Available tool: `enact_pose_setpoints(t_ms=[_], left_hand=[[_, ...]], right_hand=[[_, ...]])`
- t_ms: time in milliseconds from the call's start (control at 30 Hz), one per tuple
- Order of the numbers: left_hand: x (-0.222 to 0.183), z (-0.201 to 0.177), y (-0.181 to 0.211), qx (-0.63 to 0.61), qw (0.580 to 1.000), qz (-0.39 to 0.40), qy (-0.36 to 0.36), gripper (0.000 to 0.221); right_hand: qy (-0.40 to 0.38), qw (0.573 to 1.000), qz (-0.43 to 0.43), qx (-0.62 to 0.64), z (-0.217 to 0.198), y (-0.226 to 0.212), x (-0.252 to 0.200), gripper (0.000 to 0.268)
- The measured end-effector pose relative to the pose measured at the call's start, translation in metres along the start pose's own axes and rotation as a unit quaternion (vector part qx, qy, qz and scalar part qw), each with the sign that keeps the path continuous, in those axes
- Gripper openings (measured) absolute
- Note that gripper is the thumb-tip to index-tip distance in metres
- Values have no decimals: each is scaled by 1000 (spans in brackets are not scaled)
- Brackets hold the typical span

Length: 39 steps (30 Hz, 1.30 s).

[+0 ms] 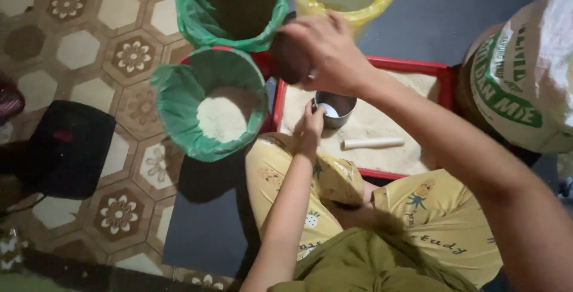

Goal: Transferring white powder from large bags and buckets into a red tray using small metal cups and leveling the surface with a wooden stick.

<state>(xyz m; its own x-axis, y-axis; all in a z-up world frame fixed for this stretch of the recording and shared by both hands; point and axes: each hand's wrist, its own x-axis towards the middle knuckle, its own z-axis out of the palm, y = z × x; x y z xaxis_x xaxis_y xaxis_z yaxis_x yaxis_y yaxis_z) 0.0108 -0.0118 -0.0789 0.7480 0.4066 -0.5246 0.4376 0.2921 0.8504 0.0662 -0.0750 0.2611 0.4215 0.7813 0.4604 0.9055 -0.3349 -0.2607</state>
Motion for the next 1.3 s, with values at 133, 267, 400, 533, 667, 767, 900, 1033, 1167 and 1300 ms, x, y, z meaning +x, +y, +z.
enact_pose_setpoints(t_ms=[133,267,400,533,667,767,900,1033,1167,1300], left_hand=[[-29,-4,25,50,999,8,-15,66],[-30,-3,29,5,1000,-3,-22,65],[-54,-5,62,131,989,-72,-19,65],[-83,-13,93,167,986,-19,-6,63],[-100,-23,113,217,975,48,16,61],[-108,-29,123,254,961,102,31,60],[-112,-37,122,303,936,173,44,58],[-116,-55,125,350,902,243,64,56],[-118,-61,142,388,862,314,86,54],[-126,-69,147,425,816,379,101,52]], right_hand=[[39,981,-141,-126,21,-28,65,65],[36,883,-279,-375,69,-37,104,90],[6,780,-353,-518,96,-64,116,121],[27,795,-421,-436,72,-89,103,52],[13,779,-459,-426,99,-91,96,74],[-5,769,-467,-437,125,-82,87,99],[0,782,-452,-429,150,-68,74,75],[136,852,-407,-300,131,-71,63,22],[-37,970,-178,-163,122,-69,40,102],[24,998,18,48,134,-73,34,112]])
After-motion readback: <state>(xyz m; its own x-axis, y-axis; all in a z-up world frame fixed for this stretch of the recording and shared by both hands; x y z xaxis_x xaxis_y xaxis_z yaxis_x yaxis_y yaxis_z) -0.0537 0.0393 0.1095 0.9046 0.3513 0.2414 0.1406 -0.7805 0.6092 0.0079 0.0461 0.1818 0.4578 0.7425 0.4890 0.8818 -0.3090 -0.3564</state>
